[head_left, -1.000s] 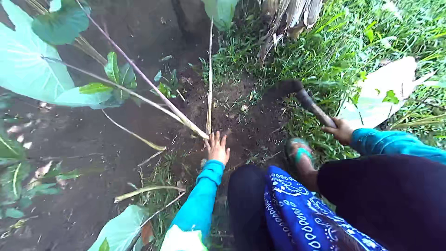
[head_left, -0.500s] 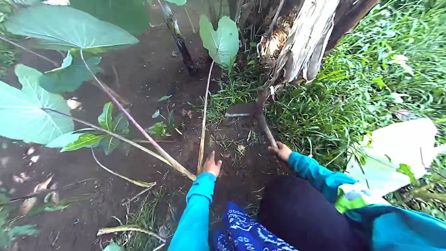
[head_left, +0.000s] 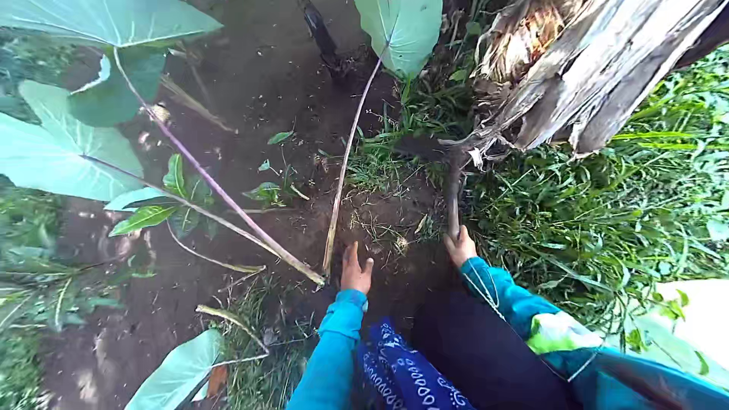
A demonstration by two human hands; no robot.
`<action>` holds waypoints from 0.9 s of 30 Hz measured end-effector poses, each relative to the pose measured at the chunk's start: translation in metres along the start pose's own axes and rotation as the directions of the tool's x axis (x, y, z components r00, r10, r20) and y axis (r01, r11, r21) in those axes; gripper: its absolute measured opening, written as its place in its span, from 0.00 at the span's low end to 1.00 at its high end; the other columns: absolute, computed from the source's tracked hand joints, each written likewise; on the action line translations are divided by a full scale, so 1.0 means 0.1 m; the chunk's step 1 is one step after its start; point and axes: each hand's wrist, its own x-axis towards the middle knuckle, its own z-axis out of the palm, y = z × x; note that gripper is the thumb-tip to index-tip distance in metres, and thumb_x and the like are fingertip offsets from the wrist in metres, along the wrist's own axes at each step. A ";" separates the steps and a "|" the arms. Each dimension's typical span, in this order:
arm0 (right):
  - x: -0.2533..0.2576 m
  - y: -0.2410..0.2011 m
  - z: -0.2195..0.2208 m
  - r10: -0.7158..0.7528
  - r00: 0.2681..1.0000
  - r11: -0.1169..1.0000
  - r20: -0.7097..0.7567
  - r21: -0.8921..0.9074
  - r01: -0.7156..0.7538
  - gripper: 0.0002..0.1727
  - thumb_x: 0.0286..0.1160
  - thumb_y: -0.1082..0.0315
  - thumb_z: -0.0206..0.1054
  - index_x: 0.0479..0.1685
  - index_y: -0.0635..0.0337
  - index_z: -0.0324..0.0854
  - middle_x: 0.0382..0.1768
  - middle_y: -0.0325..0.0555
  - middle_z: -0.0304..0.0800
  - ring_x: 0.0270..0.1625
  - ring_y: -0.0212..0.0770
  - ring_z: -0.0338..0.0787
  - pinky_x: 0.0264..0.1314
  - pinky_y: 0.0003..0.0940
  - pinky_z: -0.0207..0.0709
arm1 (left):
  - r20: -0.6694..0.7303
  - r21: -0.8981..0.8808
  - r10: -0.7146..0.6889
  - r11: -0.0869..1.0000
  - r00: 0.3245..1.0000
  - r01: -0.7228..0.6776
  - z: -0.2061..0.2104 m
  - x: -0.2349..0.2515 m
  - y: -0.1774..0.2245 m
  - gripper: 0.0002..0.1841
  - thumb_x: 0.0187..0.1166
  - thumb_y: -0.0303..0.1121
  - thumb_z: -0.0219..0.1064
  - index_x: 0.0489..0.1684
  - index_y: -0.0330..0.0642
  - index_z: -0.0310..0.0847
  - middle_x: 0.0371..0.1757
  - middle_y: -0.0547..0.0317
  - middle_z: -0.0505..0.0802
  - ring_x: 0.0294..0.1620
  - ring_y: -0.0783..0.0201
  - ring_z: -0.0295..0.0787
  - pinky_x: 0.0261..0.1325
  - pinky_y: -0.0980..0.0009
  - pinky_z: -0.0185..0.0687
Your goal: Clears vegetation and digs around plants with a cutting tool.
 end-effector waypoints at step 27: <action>0.46 -0.38 -0.43 0.097 0.966 0.922 0.242 -0.387 0.005 0.34 0.88 0.61 0.59 0.87 0.72 0.55 0.65 0.77 0.81 0.61 0.68 0.89 0.66 0.62 0.80 | -0.466 -0.297 -0.046 0.949 0.884 -0.107 0.02 -0.20 -0.08 0.29 0.80 0.25 0.64 0.83 0.31 0.69 0.90 0.30 0.62 0.90 0.39 0.61 0.86 0.49 0.64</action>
